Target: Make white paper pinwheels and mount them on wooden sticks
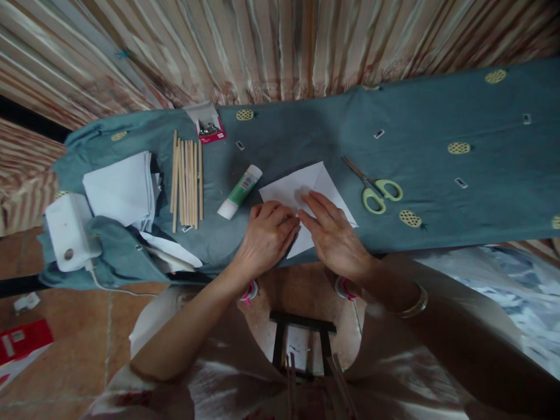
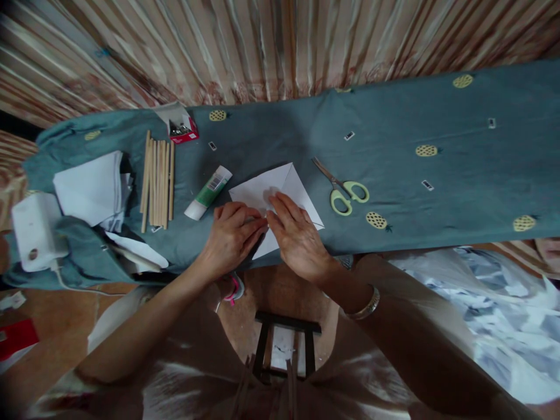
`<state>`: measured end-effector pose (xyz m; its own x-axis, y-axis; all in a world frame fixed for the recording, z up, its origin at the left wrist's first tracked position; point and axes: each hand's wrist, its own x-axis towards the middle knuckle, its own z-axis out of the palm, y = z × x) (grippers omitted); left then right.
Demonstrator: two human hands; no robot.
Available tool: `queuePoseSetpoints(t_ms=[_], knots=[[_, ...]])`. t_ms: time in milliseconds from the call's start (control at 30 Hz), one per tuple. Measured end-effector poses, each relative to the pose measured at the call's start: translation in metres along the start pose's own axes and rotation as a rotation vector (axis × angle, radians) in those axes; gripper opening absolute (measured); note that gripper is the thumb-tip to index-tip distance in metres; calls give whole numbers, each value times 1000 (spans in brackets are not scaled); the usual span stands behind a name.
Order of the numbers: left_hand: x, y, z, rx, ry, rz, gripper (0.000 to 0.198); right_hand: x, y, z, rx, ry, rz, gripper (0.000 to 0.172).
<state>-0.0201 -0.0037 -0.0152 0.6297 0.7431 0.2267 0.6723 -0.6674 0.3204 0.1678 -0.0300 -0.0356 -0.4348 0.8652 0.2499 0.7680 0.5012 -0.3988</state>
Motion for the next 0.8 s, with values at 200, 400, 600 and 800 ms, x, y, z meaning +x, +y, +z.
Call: queuePoseSetpoints(t_ms=[200,400,600,800], knots=[[-5,4,-2,22,13,-7,27,2,2,-2,-19,34,0,41],[-6,5,-2,29,9,-6,29,3,11,-18,72,34,108,48],[-8,3,-5,32,-26,2,29,-3,25,-30,57,111,222,50],[-10,-17,-7,65,6,18,24,-16,23,-41,180,76,230,35]])
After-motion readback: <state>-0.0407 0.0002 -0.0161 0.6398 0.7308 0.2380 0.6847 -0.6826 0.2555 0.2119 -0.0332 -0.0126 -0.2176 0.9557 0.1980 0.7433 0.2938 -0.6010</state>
